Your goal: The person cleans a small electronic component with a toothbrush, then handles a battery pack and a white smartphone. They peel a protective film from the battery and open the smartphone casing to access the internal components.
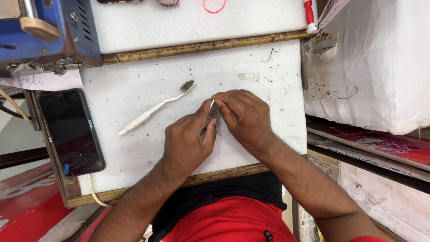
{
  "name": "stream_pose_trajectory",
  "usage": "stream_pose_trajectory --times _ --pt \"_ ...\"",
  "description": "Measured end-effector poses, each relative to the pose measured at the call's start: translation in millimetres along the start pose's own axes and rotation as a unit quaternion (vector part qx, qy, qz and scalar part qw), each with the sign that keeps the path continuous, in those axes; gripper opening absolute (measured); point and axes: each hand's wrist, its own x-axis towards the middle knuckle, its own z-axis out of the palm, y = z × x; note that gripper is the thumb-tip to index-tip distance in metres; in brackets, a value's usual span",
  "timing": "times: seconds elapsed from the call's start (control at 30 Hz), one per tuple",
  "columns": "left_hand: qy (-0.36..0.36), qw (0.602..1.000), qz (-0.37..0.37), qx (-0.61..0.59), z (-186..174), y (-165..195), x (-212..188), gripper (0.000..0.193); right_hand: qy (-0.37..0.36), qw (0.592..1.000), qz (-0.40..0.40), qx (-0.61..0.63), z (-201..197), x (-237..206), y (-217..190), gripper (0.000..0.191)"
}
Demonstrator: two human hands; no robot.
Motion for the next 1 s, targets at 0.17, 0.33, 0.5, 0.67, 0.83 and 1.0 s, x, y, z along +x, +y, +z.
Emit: stream_pose_trajectory --times 0.17,0.33,0.5,0.67,0.83,1.0 --pt "0.013 1.000 0.008 0.013 1 0 1 0.050 -0.008 1.000 0.020 -0.001 -2 3 -2 0.009" --pt "0.052 0.997 0.019 0.046 -1 3 3 0.048 0.061 0.998 -0.019 0.002 -4 3 -11 0.012" --pt "0.090 0.987 0.058 0.117 -2 7 3 0.043 0.062 0.998 -0.018 0.003 -5 2 -16 0.013" --pt "0.133 0.963 0.112 0.206 0 12 3 0.034 0.071 0.997 -0.014 0.002 -9 -1 -15 0.013" --pt "0.114 0.949 0.124 0.265 -2 14 0 0.034 0.057 0.997 -0.029 -0.042 -13 -2 -10 0.010" --pt "0.118 0.951 0.121 0.259 1 14 -1 0.032 0.064 0.997 -0.030 -0.030 -11 -1 -9 0.009"
